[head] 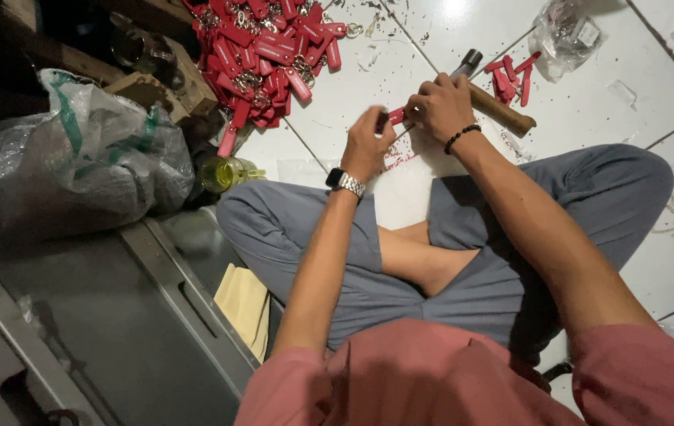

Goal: Assembling pink keychains by manually attaching metal rings to plastic tags, occasionally using a hammer to secure the connection.

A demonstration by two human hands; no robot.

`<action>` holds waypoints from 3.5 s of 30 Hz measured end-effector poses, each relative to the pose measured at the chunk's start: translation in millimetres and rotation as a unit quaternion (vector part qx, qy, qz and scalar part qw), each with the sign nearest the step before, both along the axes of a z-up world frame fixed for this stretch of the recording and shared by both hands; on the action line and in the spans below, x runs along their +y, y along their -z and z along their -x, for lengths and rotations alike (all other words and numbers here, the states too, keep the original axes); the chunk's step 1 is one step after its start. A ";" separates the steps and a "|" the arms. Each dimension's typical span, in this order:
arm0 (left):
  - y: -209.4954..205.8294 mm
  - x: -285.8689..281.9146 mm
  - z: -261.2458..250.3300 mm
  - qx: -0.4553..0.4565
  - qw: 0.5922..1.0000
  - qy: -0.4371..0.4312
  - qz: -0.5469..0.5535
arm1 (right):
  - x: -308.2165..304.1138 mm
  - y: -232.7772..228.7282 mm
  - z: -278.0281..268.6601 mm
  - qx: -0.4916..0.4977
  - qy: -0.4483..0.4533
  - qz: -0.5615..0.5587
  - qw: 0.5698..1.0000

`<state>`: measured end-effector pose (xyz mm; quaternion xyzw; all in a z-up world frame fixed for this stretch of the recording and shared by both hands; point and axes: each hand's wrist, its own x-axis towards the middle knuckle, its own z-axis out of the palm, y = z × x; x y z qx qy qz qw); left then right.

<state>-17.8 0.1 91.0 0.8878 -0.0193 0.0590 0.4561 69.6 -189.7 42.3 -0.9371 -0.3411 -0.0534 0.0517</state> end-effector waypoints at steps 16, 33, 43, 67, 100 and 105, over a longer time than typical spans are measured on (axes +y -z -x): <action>34.8 -14.4 -20.6 -0.014 1.000 -0.005 0.020 | -1.7 8.3 -2.1 0.002 -0.006 -0.029 1.000; 58.2 -4.6 -21.7 -0.105 0.992 0.055 -0.033 | -2.0 15.7 -1.9 -0.013 0.009 -0.081 0.997; 67.8 -4.0 -17.5 -0.124 0.990 0.055 -0.046 | -14.3 1.6 2.5 -0.008 -0.021 -0.158 0.987; 71.1 -9.1 -22.3 -0.139 0.990 0.002 -0.015 | -79.4 -55.4 -7.7 0.242 0.235 -0.147 0.930; 81.9 -12.4 -24.3 -0.199 0.977 -0.003 -0.071 | -38.5 -140.9 85.7 -0.023 0.005 -0.348 0.937; 80.0 -17.6 -22.3 -0.183 0.982 -0.003 -0.052 | -15.5 -139.7 84.9 0.307 0.167 -0.138 0.927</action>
